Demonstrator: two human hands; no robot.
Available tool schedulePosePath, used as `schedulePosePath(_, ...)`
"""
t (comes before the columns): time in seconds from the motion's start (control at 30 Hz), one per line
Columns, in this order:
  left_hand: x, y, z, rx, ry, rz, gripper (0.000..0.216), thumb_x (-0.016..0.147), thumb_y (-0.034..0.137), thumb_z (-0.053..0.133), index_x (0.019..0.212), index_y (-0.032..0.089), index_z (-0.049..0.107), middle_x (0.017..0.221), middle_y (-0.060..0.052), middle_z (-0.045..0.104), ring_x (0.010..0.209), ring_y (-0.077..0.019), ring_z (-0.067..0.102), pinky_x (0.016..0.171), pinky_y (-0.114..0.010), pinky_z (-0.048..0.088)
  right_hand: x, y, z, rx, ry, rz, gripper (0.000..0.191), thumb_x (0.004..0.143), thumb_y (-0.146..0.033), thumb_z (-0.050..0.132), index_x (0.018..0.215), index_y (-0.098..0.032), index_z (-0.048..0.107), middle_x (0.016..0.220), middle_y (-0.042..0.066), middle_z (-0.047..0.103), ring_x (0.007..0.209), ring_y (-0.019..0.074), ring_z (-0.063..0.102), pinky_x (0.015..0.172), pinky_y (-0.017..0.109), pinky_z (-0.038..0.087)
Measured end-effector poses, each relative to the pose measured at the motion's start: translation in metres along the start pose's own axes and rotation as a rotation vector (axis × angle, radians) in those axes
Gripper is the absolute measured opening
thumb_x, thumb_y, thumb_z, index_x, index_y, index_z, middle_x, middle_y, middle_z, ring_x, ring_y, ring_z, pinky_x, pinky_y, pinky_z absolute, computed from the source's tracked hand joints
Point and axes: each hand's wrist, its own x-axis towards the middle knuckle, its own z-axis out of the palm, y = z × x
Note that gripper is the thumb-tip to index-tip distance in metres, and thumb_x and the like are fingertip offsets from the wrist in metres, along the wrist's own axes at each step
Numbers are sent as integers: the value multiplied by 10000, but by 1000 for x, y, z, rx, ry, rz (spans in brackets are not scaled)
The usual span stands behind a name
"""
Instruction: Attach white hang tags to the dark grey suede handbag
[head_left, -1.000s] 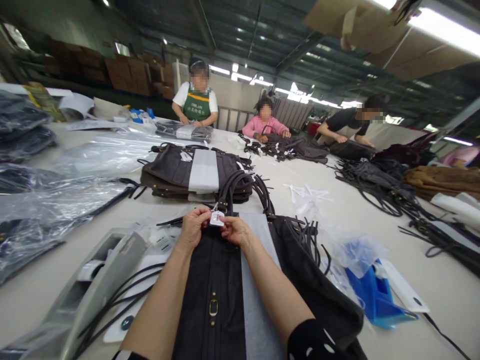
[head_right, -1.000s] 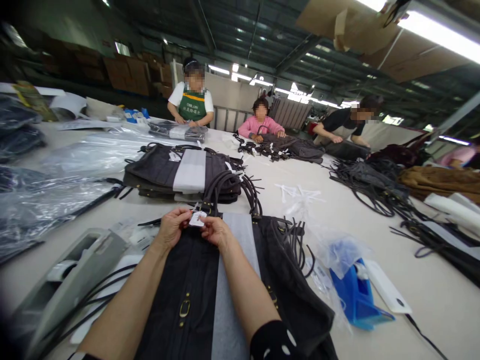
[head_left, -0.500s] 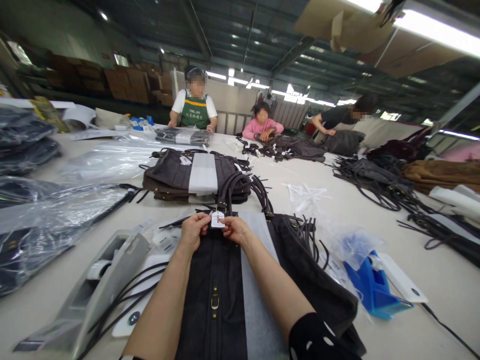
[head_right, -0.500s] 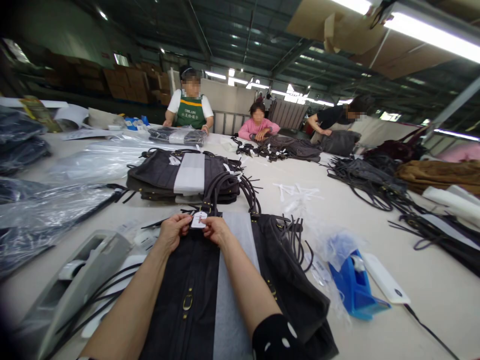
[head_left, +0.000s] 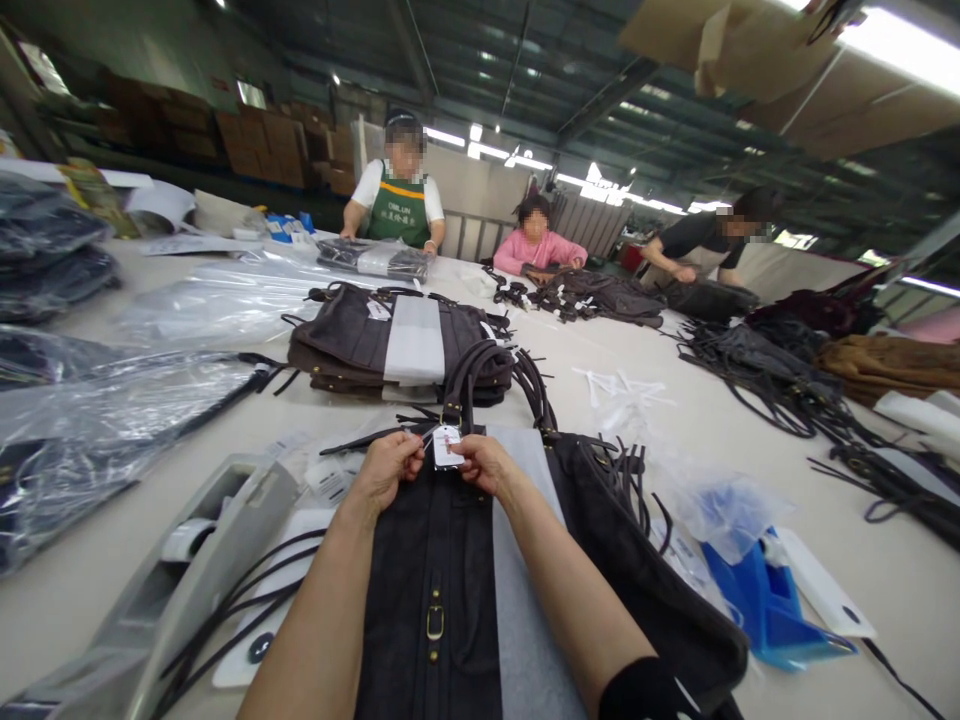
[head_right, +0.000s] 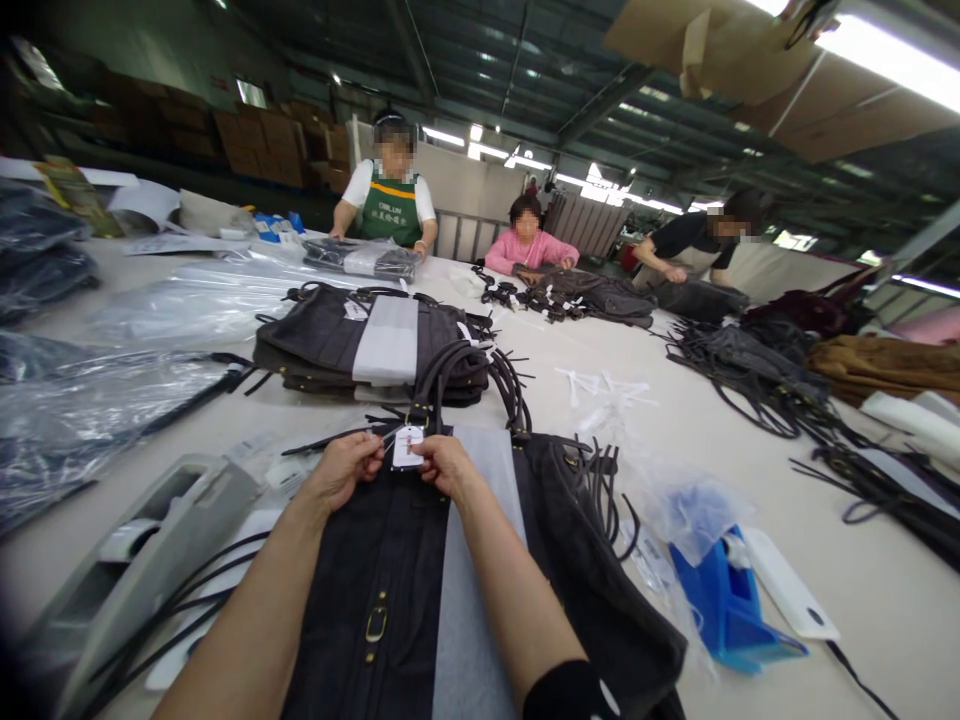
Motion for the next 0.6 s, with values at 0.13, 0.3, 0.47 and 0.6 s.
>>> schedulePosePath(0.13,-2,1,1,-53,-45,-1,337,601,379,687,687,138,468,588,37,523,404,-45,446,365,-155,286,2,2,8,-14,41,-44,129,567,-33,526,559,-129,441,409,-35,446,302,27,318,312,127,121)
schedulePosePath(0.3,-8,3,1,-37,-114,4,331,651,390,663,773,175,443,663,51,512,416,-52,480,345,-143,279,8,4,20,-7,125,-150,119,584,-48,531,573,-137,453,382,-45,448,299,36,329,306,135,160)
schedulePosePath(0.47,-13,7,0,7,-158,-9,326,670,406,653,820,186,466,668,56,491,419,-48,478,346,-136,278,15,5,30,3,206,-225,151,592,-56,543,554,-154,435,360,-67,420,290,36,310,300,144,170)
schedulePosePath(0.6,-14,8,0,49,-146,-47,371,643,431,674,863,199,485,661,63,483,415,-44,459,344,-137,272,16,-1,34,-12,270,-266,192,588,-63,588,519,-164,440,353,-70,402,289,51,310,293,159,175)
